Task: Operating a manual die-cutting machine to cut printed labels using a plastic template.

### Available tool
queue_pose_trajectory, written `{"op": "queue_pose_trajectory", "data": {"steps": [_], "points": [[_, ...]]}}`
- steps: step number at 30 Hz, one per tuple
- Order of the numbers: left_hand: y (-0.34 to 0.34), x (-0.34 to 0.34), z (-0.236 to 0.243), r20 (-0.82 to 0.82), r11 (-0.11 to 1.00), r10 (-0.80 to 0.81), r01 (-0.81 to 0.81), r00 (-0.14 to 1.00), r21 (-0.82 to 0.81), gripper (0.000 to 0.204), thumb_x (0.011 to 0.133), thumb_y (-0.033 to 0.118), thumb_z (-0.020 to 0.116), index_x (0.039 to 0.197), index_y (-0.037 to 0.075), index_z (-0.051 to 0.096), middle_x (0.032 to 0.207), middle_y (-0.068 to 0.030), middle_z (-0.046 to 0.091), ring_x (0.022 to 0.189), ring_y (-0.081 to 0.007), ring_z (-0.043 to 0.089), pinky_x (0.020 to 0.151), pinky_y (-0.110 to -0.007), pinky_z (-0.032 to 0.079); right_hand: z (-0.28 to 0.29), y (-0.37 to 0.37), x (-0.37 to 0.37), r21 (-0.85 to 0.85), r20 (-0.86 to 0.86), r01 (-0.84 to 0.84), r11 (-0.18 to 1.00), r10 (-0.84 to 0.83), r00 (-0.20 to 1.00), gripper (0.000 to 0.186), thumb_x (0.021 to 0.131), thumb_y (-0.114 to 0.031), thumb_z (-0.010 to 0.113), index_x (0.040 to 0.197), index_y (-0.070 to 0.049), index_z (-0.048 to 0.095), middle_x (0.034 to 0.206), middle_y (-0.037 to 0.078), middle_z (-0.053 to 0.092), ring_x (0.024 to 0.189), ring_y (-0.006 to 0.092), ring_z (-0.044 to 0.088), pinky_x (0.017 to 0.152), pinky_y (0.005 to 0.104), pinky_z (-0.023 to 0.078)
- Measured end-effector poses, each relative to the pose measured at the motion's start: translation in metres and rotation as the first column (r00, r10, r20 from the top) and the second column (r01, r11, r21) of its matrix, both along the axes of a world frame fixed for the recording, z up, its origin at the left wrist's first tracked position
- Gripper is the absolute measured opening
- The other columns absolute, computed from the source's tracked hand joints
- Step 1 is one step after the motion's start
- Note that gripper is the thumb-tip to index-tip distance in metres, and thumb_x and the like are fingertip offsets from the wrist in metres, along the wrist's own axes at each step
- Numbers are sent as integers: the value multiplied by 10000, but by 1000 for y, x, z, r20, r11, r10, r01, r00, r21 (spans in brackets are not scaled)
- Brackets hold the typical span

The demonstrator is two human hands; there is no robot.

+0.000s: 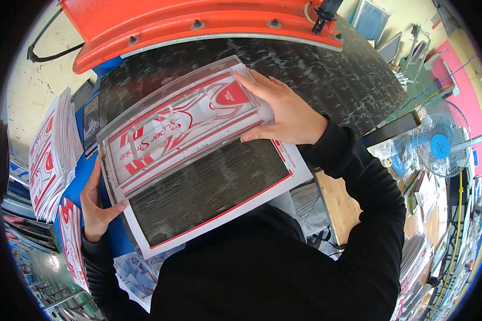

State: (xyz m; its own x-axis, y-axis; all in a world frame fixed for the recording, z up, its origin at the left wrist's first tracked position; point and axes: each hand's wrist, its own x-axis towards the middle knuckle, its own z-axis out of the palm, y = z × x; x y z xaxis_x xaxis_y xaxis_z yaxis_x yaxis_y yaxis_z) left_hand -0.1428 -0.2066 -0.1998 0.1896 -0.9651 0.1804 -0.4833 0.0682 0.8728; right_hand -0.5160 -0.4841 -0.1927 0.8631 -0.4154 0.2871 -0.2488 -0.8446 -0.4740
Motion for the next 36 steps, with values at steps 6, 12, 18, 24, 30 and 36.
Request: {"op": "queue_pose_trajectory", "data": {"steps": [6,12,18,24,30,36], "points": [[2,0,3,30,1000,23,-23,999,5,1126,593,260,929,1498,-56,338,1509,-207,435,1395,-285,415,1175,-404,238,1,1,1,-5,2,-4,1000,4,1000,1126,691,-461,855,1579,-160,231,1608,199,247,1479,371,252,1203,471,202],[2,3,2,20,999,28,-28,999,22,1120,584,253,926,1495,-55,350,1504,-198,450,1406,-288,407,1190,-451,173,5,5,5,4,-1,9,1000,-9,1000,1094,691,-423,858,1565,-127,272,1594,199,283,1471,369,272,1197,448,220],[5,4,6,176,998,33,-42,984,45,1079,590,201,915,1499,-13,374,1522,-143,452,1435,-254,379,1194,-505,97,14,8,4,31,9,-10,999,10,1000,1021,681,-308,874,1524,-71,350,1560,205,350,1450,348,323,1176,412,262],[6,4,4,184,999,5,-13,983,41,1071,607,211,918,1516,52,375,1533,-152,431,1448,-314,357,1188,-581,70,10,8,6,111,22,16,994,-18,1000,1054,639,-286,880,1527,-78,352,1568,199,344,1457,349,323,1177,406,265],[8,7,4,177,999,3,-11,984,43,1060,612,229,923,1506,40,386,1543,-161,413,1458,-321,337,1186,-591,72,12,10,7,116,28,18,993,-21,999,1051,652,-330,871,1529,-78,349,1558,213,353,1451,355,332,1173,408,266],[8,10,-2,203,999,-3,-5,979,36,1075,606,254,935,1503,29,386,1539,-168,415,1460,-324,332,1181,-600,79,11,10,7,113,27,18,993,-21,999,1052,658,-342,867,1531,-78,344,1553,215,360,1444,356,341,1170,409,269]]}}
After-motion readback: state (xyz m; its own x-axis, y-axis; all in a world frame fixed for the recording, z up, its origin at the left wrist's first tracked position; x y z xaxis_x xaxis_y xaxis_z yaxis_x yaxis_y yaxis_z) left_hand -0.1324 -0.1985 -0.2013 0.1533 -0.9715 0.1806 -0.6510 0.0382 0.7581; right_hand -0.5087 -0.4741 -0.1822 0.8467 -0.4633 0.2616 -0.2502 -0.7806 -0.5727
